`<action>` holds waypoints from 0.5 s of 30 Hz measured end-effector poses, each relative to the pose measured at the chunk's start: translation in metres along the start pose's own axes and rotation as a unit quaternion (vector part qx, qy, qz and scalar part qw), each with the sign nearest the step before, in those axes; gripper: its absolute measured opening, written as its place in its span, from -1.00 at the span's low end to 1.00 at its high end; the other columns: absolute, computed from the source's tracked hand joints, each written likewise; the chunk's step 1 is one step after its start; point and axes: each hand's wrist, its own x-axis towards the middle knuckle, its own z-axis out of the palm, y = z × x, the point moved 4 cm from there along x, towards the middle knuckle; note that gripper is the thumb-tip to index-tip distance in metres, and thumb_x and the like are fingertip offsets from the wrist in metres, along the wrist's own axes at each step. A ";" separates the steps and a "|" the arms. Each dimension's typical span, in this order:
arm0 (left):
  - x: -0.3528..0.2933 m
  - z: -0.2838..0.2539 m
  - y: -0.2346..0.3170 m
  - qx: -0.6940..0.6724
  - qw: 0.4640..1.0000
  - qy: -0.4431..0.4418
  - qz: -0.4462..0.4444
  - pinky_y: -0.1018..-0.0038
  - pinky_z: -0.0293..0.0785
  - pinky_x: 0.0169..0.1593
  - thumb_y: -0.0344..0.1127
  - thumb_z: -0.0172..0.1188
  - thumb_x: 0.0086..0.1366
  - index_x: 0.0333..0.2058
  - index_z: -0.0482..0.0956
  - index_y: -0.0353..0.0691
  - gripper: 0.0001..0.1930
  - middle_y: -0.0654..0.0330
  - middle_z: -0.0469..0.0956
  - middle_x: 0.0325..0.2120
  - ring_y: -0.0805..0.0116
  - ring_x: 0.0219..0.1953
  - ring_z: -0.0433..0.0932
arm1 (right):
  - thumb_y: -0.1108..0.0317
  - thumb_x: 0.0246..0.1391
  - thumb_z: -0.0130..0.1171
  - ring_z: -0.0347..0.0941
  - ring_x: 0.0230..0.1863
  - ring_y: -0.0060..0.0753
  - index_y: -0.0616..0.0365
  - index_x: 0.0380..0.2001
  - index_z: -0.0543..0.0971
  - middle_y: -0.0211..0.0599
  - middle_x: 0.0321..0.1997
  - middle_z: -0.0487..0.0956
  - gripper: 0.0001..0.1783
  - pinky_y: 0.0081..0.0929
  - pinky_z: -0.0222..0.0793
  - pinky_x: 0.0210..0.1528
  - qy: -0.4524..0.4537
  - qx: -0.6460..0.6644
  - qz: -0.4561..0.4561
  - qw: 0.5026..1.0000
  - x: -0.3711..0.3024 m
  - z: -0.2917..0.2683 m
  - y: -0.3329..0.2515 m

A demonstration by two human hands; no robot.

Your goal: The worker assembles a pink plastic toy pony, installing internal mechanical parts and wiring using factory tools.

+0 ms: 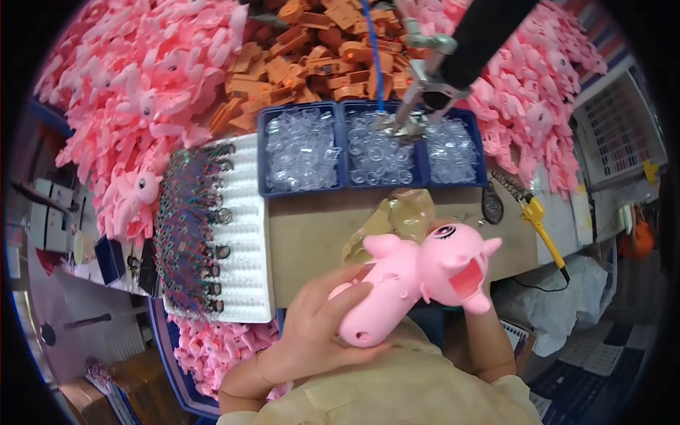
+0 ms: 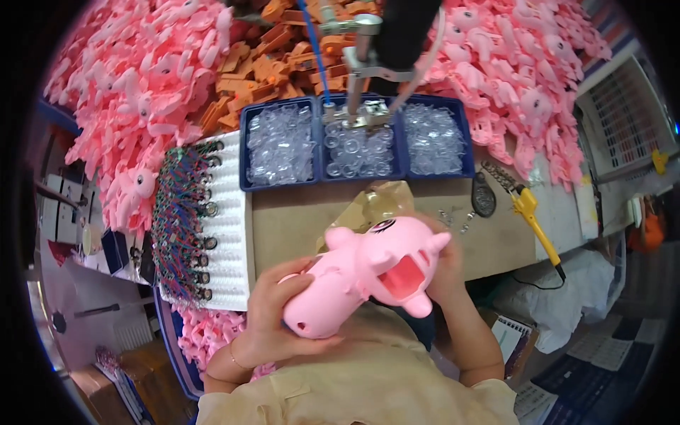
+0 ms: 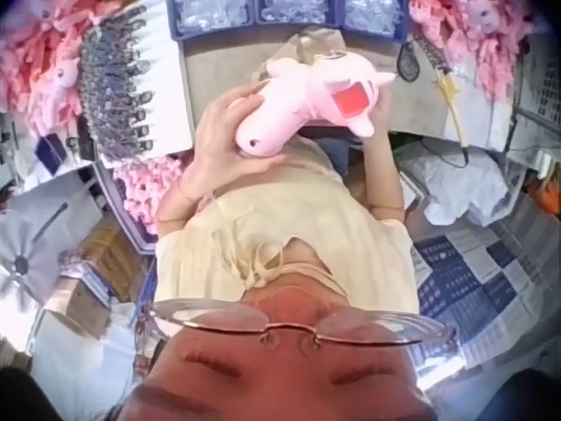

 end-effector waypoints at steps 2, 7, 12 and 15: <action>-0.001 -0.001 0.004 0.041 0.998 -0.028 0.033 0.23 0.38 -0.05 -0.20 0.54 -0.32 0.01 0.26 -0.18 -0.13 -0.09 0.34 -0.04 0.00 -0.04 0.40 | -0.29 0.14 -0.33 0.40 -0.06 -0.23 0.27 -0.13 0.42 -0.02 -0.06 0.45 -0.24 -0.27 0.26 0.08 0.112 -0.126 -0.229 0.959 0.010 0.041 -0.042; -0.009 0.011 -0.001 0.108 0.988 0.034 0.105 0.26 0.38 -0.16 -0.18 0.48 -0.30 -0.02 0.36 -0.17 -0.23 0.01 0.37 -0.02 0.11 -0.11 0.45 | -0.16 0.17 -0.20 0.44 -0.20 -0.18 0.21 -0.26 0.41 -0.05 -0.29 0.48 -0.43 -0.19 0.29 0.04 -0.132 0.001 -0.212 0.968 0.020 0.085 -0.049; -0.009 0.013 0.001 0.219 0.976 0.010 0.012 0.20 0.26 -0.01 -0.23 0.43 -0.30 0.03 0.32 -0.24 -0.18 0.05 0.36 -0.02 0.11 -0.04 0.39 | -0.07 0.04 0.10 0.46 -0.24 -0.15 0.17 -0.38 0.39 -0.09 -0.35 0.49 -0.54 -0.12 0.35 -0.02 -0.051 -0.021 -0.255 0.965 0.007 0.081 -0.039; -0.002 0.019 0.001 0.231 0.973 0.006 0.010 0.18 0.22 0.03 -0.25 0.41 -0.29 0.05 0.29 -0.27 -0.17 0.07 0.36 -0.02 0.09 0.00 0.36 | 0.10 -0.20 0.38 0.47 -0.25 -0.17 0.16 -0.36 0.38 -0.13 -0.29 0.50 -0.52 -0.13 0.40 -0.08 -0.095 -0.089 -0.344 0.930 -0.005 0.088 -0.045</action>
